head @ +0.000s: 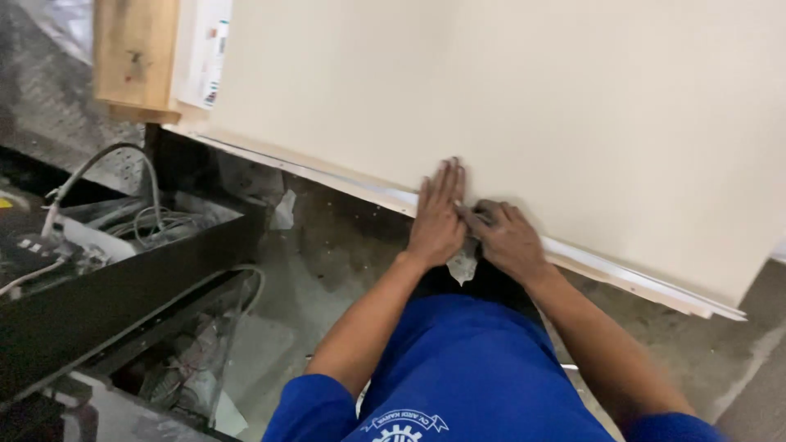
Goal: Applying adhesive strips to the edges of a printing sheet or plate in a print shop.
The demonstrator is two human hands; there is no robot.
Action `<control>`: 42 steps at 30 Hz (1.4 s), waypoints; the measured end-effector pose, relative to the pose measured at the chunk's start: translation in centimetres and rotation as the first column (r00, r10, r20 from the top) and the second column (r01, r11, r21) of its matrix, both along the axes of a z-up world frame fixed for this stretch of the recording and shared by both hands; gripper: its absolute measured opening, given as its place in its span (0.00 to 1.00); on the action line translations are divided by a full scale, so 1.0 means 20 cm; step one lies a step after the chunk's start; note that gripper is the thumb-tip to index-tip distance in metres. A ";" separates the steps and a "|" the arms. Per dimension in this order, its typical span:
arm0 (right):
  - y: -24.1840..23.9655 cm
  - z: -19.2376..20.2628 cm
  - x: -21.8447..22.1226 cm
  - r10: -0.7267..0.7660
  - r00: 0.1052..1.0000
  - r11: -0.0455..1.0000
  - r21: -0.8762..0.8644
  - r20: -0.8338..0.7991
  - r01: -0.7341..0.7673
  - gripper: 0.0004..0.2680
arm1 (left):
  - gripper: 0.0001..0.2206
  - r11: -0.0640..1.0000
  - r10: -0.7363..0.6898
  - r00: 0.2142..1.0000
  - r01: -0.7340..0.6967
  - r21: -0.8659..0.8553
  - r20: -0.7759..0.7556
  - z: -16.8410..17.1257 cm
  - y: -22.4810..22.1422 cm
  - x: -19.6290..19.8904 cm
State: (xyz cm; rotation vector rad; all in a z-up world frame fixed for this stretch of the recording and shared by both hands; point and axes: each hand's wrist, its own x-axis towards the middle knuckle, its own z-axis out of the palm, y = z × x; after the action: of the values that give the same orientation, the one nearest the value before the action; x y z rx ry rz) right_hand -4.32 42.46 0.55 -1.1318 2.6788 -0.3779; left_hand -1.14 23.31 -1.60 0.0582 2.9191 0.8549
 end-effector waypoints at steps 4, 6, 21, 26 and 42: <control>-0.06 0.13 -0.03 0.037 0.999 0.993 0.112 -0.006 -0.036 0.26 | 0.34 0.986 -0.101 0.994 0.104 0.134 -0.032 0.10 -0.35 0.03; -0.12 0.16 -0.03 0.027 0.999 0.984 0.175 0.024 -0.031 0.27 | 0.33 0.999 -0.034 0.999 0.034 -0.010 -0.029 0.12 -0.64 0.01; -0.11 0.07 -0.04 -0.018 1.000 0.988 0.155 -0.025 0.021 0.23 | 0.37 0.862 0.450 0.887 -0.462 -0.207 -0.105 -0.02 -1.20 -0.28; -0.09 0.03 -0.02 -0.012 0.997 0.986 0.168 -0.077 0.025 0.25 | 0.34 0.833 0.461 0.871 -0.490 -0.258 -0.169 0.04 -1.31 -0.21; -0.04 -0.07 -0.01 -0.007 0.990 0.994 0.103 -0.140 0.021 0.22 | 0.40 0.640 0.696 0.632 -0.761 -0.103 -0.341 0.00 -1.62 -0.34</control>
State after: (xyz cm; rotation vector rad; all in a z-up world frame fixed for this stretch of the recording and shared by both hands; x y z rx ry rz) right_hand -4.45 41.57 -0.91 -1.1492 2.7909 -0.1635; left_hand -7.88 -9.04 -1.56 -1.2302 3.2723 0.5588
